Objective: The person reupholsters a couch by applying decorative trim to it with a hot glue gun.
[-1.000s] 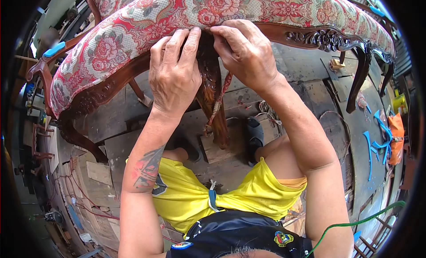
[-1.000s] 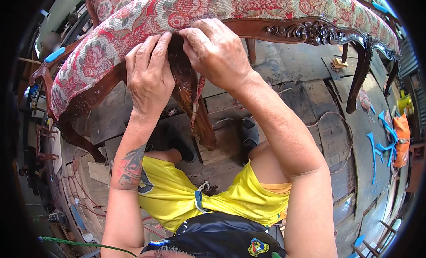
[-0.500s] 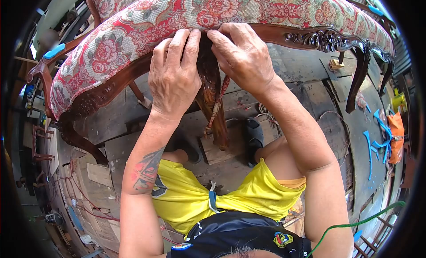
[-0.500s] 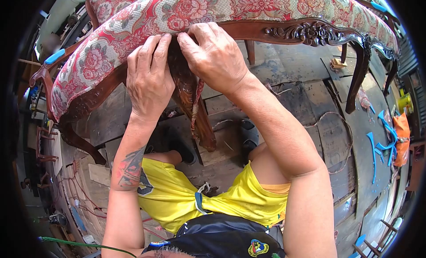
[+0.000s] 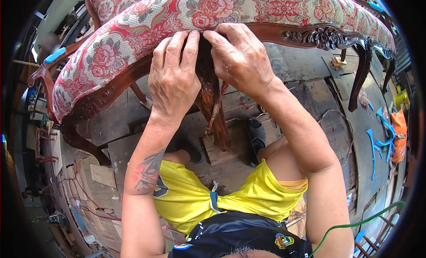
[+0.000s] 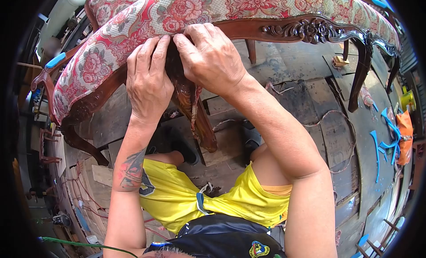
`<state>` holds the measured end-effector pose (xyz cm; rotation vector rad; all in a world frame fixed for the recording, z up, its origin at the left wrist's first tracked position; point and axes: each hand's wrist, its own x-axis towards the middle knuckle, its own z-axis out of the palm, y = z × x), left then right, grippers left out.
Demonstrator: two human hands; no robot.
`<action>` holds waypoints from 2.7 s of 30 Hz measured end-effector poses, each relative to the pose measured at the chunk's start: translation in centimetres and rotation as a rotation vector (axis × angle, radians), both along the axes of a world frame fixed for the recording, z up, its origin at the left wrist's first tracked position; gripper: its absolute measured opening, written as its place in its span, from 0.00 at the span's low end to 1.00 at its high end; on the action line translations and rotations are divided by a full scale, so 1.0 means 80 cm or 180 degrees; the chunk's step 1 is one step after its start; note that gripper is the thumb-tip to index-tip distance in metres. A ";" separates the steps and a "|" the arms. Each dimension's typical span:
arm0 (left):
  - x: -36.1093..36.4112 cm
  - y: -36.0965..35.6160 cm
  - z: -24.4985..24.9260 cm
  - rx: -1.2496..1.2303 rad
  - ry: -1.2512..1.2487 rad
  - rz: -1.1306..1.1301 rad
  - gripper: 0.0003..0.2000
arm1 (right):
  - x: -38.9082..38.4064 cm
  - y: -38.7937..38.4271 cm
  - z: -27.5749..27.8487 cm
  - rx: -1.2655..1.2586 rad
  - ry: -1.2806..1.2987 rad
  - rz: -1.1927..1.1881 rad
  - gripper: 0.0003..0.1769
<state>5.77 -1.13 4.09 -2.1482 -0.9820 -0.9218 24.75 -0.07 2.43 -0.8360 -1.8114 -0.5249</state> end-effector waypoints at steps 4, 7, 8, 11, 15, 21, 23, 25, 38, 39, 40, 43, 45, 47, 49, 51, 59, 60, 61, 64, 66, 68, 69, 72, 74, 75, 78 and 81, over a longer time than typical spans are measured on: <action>-0.001 0.002 0.001 -0.0012 -0.0008 -0.0007 0.27 | -0.007 -0.006 0.005 -0.0246 0.0654 0.0155 0.16; -0.001 0.001 0.001 -0.0010 -0.0001 -0.0010 0.26 | -0.005 -0.006 0.012 -0.0634 0.1273 0.0385 0.09; -0.001 0.001 0.001 -0.0002 0.0006 -0.0013 0.26 | -0.004 -0.006 0.011 -0.0636 0.1278 0.0378 0.09; -0.001 0.001 0.001 0.0008 0.0017 0.0001 0.26 | -0.002 -0.006 0.008 -0.0633 0.1226 0.0483 0.10; -0.001 0.000 0.002 0.0004 0.0012 0.0000 0.26 | 0.002 -0.003 0.000 -0.0357 0.0836 0.0378 0.14; -0.001 0.001 0.000 -0.0001 0.0010 -0.0002 0.26 | 0.003 -0.003 -0.003 -0.0240 0.0466 0.0168 0.16; -0.001 0.001 0.000 -0.0042 -0.0019 -0.0015 0.27 | 0.003 -0.004 -0.004 -0.0194 0.0369 0.0116 0.16; -0.001 0.000 0.001 -0.0052 -0.0034 -0.0020 0.27 | 0.003 -0.006 -0.004 -0.0250 0.0279 0.0063 0.17; 0.001 0.002 0.001 0.0051 0.0036 0.0029 0.28 | -0.007 -0.009 -0.007 -0.0214 0.0251 -0.0112 0.16; 0.001 0.002 0.001 0.0050 0.0037 0.0028 0.28 | -0.008 -0.008 -0.007 -0.0218 0.0248 -0.0120 0.16; 0.001 0.002 0.001 0.0047 0.0038 0.0033 0.28 | -0.009 -0.009 -0.008 -0.0223 0.0245 -0.0129 0.16; 0.001 0.001 0.001 0.0054 0.0037 0.0036 0.28 | -0.010 -0.011 -0.007 -0.0260 0.0217 -0.0195 0.16; 0.001 0.000 0.001 0.0060 0.0036 0.0033 0.28 | -0.012 -0.014 -0.004 -0.0282 0.0205 -0.0258 0.16; 0.002 -0.002 0.002 -0.0030 -0.0025 0.0046 0.26 | -0.013 -0.015 -0.003 -0.0303 0.0191 -0.0317 0.15; 0.002 -0.001 0.002 -0.0031 -0.0027 0.0044 0.26 | -0.014 -0.015 -0.004 -0.0329 0.0141 -0.0408 0.15; 0.002 -0.001 0.001 -0.0027 -0.0031 0.0046 0.26 | -0.013 -0.015 -0.005 -0.0297 0.0132 -0.0392 0.15; 0.002 -0.002 0.002 -0.0022 -0.0038 0.0019 0.26 | -0.011 -0.014 -0.007 -0.0158 -0.0069 -0.0432 0.21; 0.002 -0.002 0.002 -0.0025 -0.0039 0.0018 0.26 | -0.012 -0.018 -0.003 -0.0220 -0.0104 -0.0508 0.22; 0.002 -0.002 0.002 -0.0032 -0.0056 -0.0022 0.26 | -0.013 -0.020 0.000 -0.0279 -0.0138 -0.0584 0.24; 0.001 0.000 0.000 -0.0062 -0.0225 -0.0219 0.23 | -0.014 -0.020 -0.001 -0.0306 -0.0164 -0.0637 0.23; -0.003 0.003 -0.003 -0.0089 -0.0371 -0.0374 0.20 | -0.014 -0.020 -0.002 -0.0333 -0.0146 -0.0660 0.23; -0.008 0.005 -0.004 -0.0189 -0.0526 -0.0627 0.15 | -0.016 -0.021 -0.001 -0.0351 -0.0127 -0.0672 0.23; -0.008 0.005 -0.005 -0.0184 -0.0520 -0.0624 0.15 | -0.018 -0.022 0.001 -0.0383 -0.0112 -0.0692 0.22; -0.010 0.006 -0.006 -0.0233 -0.0575 -0.0626 0.13 | -0.020 -0.023 0.001 -0.0435 -0.0096 -0.0727 0.22; -0.010 0.010 -0.007 -0.0091 -0.0616 -0.0698 0.19 | -0.022 -0.023 0.001 -0.0452 -0.0094 -0.0746 0.22; -0.009 0.010 -0.007 -0.0086 -0.0612 -0.0696 0.19 | -0.023 -0.023 0.001 -0.0453 -0.0080 -0.0755 0.22; -0.006 0.008 -0.004 -0.0136 -0.0711 -0.0695 0.19 | -0.024 -0.024 0.001 -0.0442 -0.0064 -0.0781 0.21; -0.003 0.002 0.000 -0.0107 -0.0364 -0.0340 0.21 | -0.026 -0.020 -0.003 -0.0348 -0.0090 -0.0782 0.20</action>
